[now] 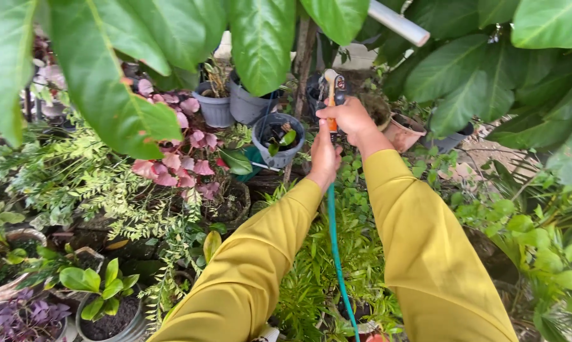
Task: Watering a variety of potted plants using a hose with a spray nozzle.
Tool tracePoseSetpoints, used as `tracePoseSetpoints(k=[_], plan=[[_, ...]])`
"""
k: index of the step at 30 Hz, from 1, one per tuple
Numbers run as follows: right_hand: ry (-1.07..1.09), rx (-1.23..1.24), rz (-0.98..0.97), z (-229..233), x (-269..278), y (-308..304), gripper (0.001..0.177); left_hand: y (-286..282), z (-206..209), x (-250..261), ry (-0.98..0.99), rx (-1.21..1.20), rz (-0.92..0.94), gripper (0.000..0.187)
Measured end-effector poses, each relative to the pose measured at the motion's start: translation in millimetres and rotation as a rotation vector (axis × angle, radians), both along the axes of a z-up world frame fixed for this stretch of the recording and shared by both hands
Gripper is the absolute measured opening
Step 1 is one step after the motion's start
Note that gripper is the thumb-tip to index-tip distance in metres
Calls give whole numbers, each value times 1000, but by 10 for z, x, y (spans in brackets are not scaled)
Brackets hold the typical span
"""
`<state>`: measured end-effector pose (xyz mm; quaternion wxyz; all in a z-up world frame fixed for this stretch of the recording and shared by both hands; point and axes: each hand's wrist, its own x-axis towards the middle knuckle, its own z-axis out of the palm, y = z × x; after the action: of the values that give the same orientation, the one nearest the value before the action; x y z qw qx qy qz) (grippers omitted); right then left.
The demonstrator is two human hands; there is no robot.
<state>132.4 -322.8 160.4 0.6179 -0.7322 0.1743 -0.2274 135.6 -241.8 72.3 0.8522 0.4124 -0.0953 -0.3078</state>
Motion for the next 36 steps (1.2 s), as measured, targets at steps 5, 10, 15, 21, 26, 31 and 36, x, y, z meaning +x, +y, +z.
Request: tracePoseSetpoints(k=[5, 10, 15, 21, 26, 31, 36], plan=[[-4, -100, -9, 6, 418, 420, 29, 485, 203, 210, -101, -16, 50, 66], [-67, -130, 14, 39, 695, 685, 32, 716, 80, 526, -207, -133, 102, 63], [-61, -179, -51, 59, 736, 912, 36, 1006, 100, 695, -274, -82, -19, 69], [-32, -53, -152, -68, 487, 1188, 30, 1262, -80, 562, -183, -79, -109, 61], [33, 4, -140, -470, 296, 1046, 23, 1473, -221, 205, -114, -13, -150, 62], [84, -172, -256, -576, -54, 1299, 22, 1520, -344, -244, -5, -144, -328, 65], [277, -137, -301, -542, -478, 1499, 30, 1891, -226, -699, 106, -146, -405, 62]])
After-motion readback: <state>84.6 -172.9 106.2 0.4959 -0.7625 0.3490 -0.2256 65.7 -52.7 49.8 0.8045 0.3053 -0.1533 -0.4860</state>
